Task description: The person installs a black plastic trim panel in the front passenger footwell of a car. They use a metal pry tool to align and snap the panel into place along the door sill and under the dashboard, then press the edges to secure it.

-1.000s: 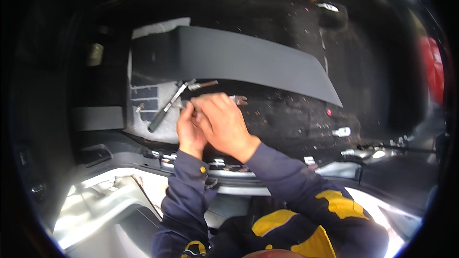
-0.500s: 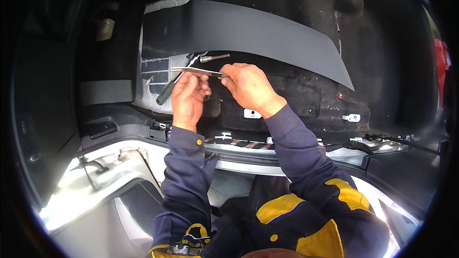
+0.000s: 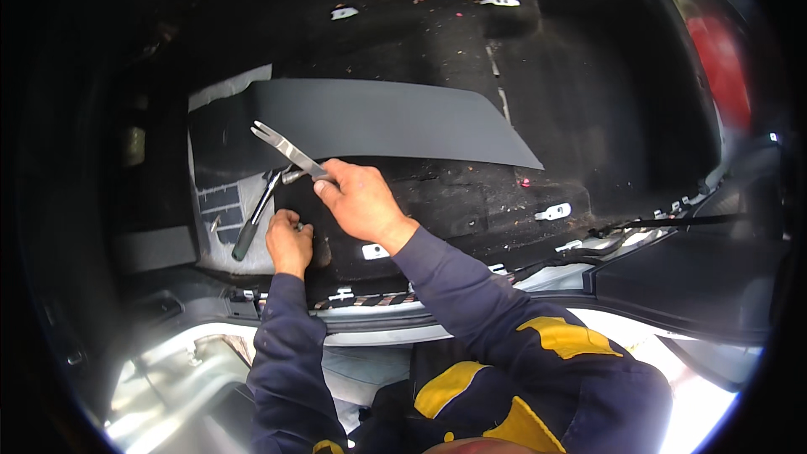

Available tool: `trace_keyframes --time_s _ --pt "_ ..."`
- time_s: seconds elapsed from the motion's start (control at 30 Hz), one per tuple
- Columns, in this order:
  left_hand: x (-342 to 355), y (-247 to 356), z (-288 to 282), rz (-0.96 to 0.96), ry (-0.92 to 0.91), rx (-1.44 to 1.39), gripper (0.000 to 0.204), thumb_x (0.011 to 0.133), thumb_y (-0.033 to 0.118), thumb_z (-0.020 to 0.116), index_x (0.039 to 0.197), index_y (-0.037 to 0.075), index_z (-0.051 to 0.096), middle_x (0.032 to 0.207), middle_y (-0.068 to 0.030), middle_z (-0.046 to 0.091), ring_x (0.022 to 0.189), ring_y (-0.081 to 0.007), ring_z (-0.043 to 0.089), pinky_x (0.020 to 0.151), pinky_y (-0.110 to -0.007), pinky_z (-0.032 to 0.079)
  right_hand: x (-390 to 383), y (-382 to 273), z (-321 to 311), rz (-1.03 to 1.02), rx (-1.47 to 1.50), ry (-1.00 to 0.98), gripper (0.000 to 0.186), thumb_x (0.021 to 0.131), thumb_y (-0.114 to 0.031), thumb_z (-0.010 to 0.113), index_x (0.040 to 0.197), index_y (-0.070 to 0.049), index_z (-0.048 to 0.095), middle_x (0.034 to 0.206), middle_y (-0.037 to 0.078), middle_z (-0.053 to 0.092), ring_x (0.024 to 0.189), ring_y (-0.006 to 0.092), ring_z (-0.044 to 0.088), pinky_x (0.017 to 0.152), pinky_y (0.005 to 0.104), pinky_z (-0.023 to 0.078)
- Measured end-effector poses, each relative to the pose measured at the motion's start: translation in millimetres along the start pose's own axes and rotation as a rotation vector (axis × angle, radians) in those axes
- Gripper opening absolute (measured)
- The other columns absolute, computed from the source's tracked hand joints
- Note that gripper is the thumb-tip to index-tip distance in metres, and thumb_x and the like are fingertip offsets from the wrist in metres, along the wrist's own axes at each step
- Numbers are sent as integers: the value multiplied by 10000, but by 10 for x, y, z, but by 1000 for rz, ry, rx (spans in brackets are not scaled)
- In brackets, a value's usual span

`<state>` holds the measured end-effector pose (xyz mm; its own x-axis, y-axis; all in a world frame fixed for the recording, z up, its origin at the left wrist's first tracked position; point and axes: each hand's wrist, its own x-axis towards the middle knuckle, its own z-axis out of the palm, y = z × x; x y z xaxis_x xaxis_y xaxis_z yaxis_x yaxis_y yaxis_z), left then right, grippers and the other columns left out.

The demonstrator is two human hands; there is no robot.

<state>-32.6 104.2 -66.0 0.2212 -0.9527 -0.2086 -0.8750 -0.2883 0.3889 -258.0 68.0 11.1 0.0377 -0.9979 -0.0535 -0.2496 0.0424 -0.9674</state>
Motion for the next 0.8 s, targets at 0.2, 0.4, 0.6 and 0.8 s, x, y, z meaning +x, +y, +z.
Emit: trace_keyframes --time_s 0.2,0.4,0.6,0.8 --pt "-520 748 -229 48 132 -589 242 798 -88 625 1018 12 643 903 -62 612 781 -154 589 736 -316 524 48 -77 -192 197 371 168 370 1044 -236 727 1323 4 689 908 43 706 704 102 635 617 301 540" --pt "-1874 1725 -44 329 -108 -774 222 828 -91 549 999 3 655 1041 -186 640 944 -353 670 863 -418 550 325 -174 -821 251 1069 491 457 1143 -364 584 1374 25 653 805 -35 528 634 53 510 526 269 500" --pt "-2037 1824 229 605 -112 -598 315 840 -30 637 1142 52 670 1143 -166 642 951 -377 693 793 -449 588 1165 -147 -1954 25 1024 416 437 1158 -373 531 1297 16 675 834 13 557 649 135 572 549 346 533" --pt "-2155 1854 294 724 -191 -269 372 805 43 726 1173 98 712 1176 -112 658 1001 -323 713 817 -423 616 1851 450 -3263 210 534 406 199 1083 -144 631 1219 -1 657 936 95 700 765 197 674 671 379 598"
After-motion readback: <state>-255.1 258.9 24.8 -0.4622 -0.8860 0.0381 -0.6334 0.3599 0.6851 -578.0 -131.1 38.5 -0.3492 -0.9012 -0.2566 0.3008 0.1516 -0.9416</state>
